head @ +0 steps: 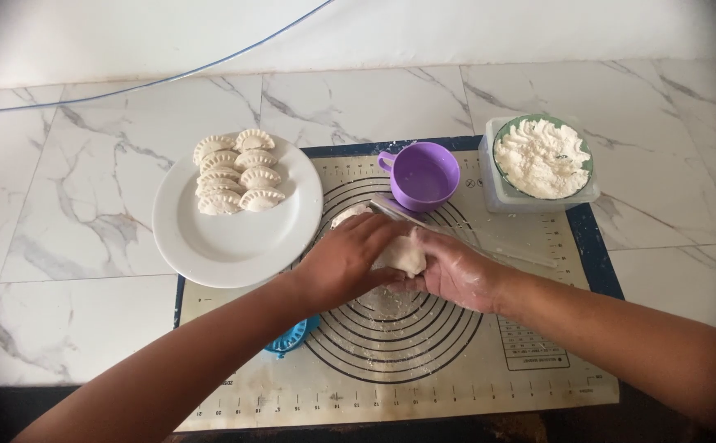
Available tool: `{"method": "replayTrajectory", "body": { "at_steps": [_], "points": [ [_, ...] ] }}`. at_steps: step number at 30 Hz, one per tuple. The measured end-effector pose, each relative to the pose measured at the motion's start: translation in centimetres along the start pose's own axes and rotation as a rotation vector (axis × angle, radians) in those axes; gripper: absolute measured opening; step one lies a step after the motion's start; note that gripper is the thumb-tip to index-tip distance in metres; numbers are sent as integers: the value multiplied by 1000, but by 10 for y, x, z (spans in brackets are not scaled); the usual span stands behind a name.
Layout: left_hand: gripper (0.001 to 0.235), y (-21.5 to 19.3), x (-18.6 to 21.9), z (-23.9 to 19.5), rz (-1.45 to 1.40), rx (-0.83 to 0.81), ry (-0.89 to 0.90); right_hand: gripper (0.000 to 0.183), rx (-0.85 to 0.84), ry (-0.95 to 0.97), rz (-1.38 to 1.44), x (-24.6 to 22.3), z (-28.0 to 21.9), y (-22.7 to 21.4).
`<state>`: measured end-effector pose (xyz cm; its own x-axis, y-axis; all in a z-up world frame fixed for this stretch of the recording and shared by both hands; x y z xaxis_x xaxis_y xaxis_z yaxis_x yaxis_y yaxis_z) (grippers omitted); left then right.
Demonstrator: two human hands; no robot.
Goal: Preparing pastries by rolling dough into balls and using a plastic mold to shape them on a silicone mat.
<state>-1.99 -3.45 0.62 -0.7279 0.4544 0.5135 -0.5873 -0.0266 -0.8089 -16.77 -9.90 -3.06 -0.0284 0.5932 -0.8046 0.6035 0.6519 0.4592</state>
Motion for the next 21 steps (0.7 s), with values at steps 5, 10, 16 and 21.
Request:
{"method": "replayTrajectory", "body": {
  "at_steps": [5, 10, 16, 21],
  "points": [
    [62, -5, -3, -4, -48, 49, -19, 51, 40, -56, -58, 6, -3, -5],
    [59, -13, -3, -4, -154, 23, -70, 58, 90, -73, -262, -1, -9, -15],
    [53, -31, -51, -8, -140, 192, -224, 50, -86, -268, -1372, -31, -22, 13],
    [41, -52, -56, -11, -38, 240, -306, 57, -321, -405, -1887, -10, -13, 17]
  ]
}}
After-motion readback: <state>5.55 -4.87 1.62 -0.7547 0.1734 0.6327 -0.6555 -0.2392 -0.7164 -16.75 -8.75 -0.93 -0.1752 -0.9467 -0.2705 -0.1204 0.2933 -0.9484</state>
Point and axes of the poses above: each hand's wrist, its own z-axis towards the middle knuckle, its own y-axis out of the palm, x = y × z, the point moved 4 cm from there along z, towards the middle knuckle, and after that the axes turned 6 degrees about -y, right-handed, at the moved point
